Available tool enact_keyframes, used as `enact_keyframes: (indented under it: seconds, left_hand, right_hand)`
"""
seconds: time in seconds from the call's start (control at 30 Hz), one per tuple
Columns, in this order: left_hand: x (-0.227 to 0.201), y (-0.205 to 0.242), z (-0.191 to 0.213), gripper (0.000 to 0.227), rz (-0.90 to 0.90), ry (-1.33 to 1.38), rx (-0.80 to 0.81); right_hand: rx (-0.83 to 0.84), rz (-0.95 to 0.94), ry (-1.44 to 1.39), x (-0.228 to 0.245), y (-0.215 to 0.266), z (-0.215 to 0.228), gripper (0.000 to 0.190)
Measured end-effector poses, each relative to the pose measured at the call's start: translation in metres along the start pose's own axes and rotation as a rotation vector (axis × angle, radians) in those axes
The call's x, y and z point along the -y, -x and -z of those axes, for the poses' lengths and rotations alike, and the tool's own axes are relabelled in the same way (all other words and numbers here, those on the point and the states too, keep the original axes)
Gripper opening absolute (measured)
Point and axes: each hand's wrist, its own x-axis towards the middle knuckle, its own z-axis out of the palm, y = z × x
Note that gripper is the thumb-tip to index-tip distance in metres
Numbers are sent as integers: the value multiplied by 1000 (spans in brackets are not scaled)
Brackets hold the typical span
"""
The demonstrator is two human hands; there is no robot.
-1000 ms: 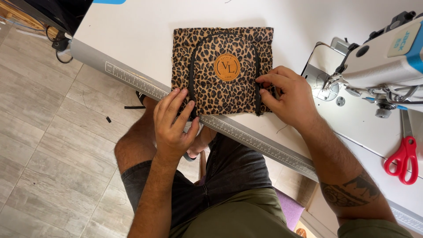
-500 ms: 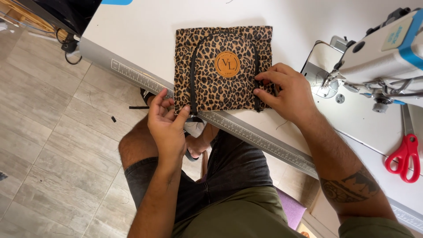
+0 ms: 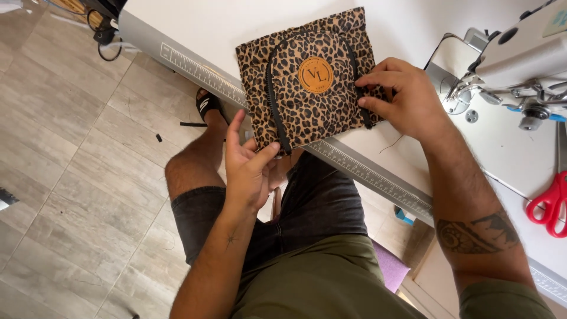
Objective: Assembling and aligning the components of a leopard print pouch, including fabric panels and a zipper, in preparation for sewing.
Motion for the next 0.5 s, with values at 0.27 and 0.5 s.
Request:
enact_keyframes:
  seconds: [0.27,0.5]
  left_hand:
    - [0,-3,-3,92,-68,-35,-12]
    - [7,-9,-7,100,-88,27,-63]
  right_hand:
    - [-1,-3,-9,3,1,2,29]
    - [-28,38,28,-2,0,-1,30]
